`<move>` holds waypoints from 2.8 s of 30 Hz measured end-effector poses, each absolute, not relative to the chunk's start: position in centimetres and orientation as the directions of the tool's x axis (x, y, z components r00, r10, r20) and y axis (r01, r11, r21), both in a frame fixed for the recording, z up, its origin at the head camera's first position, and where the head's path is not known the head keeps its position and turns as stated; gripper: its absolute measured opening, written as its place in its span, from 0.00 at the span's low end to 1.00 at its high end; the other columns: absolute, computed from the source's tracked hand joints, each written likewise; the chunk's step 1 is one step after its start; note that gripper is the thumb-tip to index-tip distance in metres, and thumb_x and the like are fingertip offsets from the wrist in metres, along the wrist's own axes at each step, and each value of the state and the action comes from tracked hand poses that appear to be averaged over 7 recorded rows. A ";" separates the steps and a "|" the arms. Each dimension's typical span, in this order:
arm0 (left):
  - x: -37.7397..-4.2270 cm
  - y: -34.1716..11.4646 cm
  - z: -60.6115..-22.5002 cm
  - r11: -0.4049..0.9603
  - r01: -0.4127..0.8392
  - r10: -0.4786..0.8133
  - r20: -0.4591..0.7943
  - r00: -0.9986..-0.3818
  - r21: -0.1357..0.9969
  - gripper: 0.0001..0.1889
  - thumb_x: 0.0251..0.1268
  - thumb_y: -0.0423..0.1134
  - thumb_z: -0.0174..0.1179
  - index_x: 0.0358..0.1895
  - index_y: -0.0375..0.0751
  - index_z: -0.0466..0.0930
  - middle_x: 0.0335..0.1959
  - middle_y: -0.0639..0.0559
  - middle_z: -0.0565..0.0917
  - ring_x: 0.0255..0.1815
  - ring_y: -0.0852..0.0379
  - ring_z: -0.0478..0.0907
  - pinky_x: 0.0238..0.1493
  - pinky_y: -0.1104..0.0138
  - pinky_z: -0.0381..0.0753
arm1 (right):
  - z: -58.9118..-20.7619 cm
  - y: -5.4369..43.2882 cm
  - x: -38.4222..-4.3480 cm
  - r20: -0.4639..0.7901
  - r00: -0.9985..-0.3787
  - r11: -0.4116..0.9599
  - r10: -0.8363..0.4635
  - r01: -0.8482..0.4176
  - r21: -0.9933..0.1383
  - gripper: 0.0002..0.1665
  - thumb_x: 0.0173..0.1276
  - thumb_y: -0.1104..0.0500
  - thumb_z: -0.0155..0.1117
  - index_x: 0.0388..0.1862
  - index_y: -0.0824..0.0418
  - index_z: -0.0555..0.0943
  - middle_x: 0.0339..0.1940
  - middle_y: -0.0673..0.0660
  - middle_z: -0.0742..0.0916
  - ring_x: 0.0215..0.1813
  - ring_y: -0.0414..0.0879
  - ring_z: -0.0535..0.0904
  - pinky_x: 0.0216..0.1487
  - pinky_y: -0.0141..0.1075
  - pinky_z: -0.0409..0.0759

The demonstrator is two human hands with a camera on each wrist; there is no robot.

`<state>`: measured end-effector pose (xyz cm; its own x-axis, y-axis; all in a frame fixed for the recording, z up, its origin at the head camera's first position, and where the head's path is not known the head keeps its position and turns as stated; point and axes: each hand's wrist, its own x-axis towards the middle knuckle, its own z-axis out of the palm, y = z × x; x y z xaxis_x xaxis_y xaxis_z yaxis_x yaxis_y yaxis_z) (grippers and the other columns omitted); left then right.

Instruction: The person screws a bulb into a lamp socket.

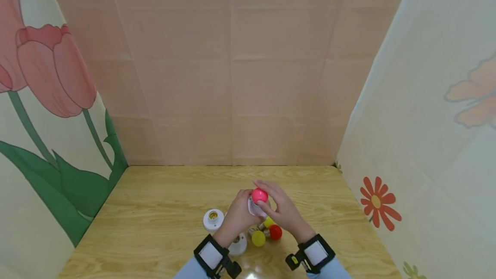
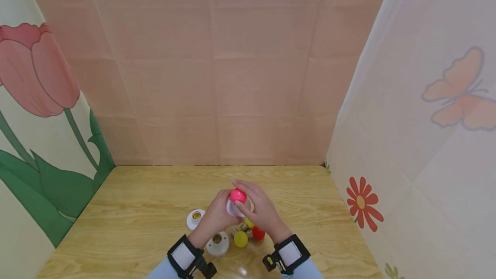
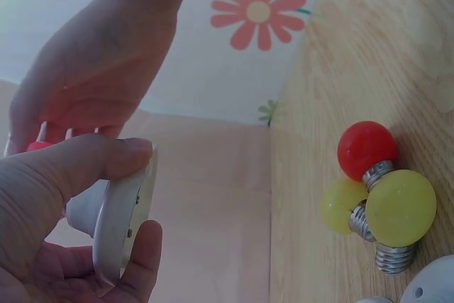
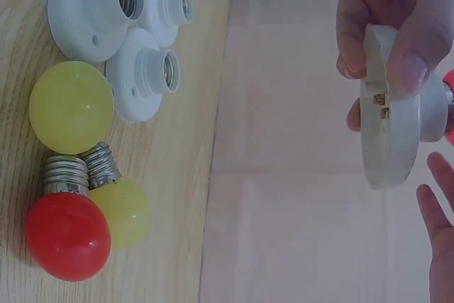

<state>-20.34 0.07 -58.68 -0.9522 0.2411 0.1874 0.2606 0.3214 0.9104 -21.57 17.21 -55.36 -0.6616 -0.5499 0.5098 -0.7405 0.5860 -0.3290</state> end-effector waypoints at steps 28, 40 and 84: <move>-20.5 0.2 -58.7 0.332 0.257 0.248 0.179 -0.952 0.908 0.39 0.43 0.40 0.77 0.63 0.41 0.70 0.55 0.47 0.75 0.53 0.51 0.77 0.57 0.52 0.79 | -55.7 17.0 -22.0 0.583 -0.651 0.640 -0.486 -0.719 -0.269 0.25 0.57 0.50 0.74 0.54 0.50 0.79 0.49 0.45 0.85 0.50 0.41 0.74 0.46 0.39 0.79; -20.4 0.3 -58.6 0.348 0.300 0.243 0.224 -0.944 0.888 0.40 0.43 0.43 0.77 0.63 0.39 0.70 0.53 0.48 0.76 0.50 0.55 0.76 0.55 0.57 0.80 | -55.2 16.5 -21.5 0.597 -0.678 0.684 -0.430 -0.676 -0.274 0.27 0.53 0.48 0.77 0.50 0.53 0.79 0.45 0.44 0.84 0.48 0.39 0.73 0.44 0.38 0.78; -20.4 0.3 -59.2 0.336 0.214 0.167 0.165 -0.972 0.917 0.43 0.39 0.42 0.79 0.64 0.42 0.70 0.56 0.47 0.76 0.56 0.48 0.77 0.58 0.48 0.77 | -55.2 20.2 -23.3 0.672 -0.685 0.790 -0.283 -0.564 -0.242 0.20 0.70 0.58 0.61 0.60 0.57 0.77 0.50 0.54 0.85 0.51 0.49 0.79 0.52 0.50 0.78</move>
<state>-20.41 0.26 -59.25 -0.9719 0.1674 0.1654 0.2140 0.3362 0.9172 -23.27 20.22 -55.22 -0.6847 -0.2832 0.6715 -0.5639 0.7896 -0.2420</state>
